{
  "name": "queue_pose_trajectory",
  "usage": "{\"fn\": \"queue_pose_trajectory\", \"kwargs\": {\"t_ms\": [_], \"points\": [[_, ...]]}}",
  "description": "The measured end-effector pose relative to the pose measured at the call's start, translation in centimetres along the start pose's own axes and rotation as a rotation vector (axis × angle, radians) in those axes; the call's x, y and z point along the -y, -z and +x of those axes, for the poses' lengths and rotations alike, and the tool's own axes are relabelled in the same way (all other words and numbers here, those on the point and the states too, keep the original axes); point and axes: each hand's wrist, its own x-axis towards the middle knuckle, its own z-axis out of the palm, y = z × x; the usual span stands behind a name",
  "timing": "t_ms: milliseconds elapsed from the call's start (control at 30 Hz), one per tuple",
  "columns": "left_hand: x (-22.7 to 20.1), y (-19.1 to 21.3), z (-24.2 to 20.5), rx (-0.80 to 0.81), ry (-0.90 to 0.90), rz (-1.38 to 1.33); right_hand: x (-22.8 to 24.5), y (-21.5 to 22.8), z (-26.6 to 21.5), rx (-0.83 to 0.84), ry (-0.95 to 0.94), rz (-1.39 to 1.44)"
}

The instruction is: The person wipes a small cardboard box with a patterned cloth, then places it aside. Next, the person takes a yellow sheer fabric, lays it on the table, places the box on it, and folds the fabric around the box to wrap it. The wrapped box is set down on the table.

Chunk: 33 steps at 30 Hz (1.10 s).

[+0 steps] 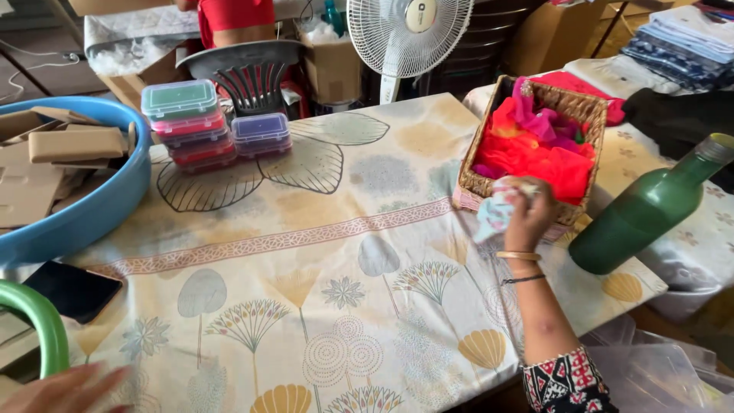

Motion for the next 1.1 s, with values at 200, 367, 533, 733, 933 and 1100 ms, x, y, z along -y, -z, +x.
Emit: {"fn": "queue_pose_trajectory", "kwargs": {"t_ms": [200, 367, 533, 733, 933, 1100], "points": [[7.4, 1.5, -4.2, 0.335, 0.244, -0.052, -16.2, 1.7, -3.6, -0.082, -0.110, -0.096], [9.9, 11.4, -4.2, 0.660, 0.644, -0.049, -11.5, 1.5, -1.9, 0.312, -0.106, -0.234], [0.3, 26.7, 3.5, 0.909, 1.168, -0.018, -9.7, 0.0, -2.6, 0.609, -0.249, -0.272], [-2.1, 29.3, 9.6, 0.914, 1.264, -0.158, -10.7, -2.0, -4.1, 0.705, -0.274, 0.287], [-3.8, 29.6, 12.2, 0.769, 1.281, -0.172, -10.2, -2.3, -4.2, 1.001, -0.160, 0.307], [-6.1, 31.0, 16.3, 0.722, 1.306, -0.189, 1.3, -1.4, -1.4, 1.235, -0.316, -0.682]]}}
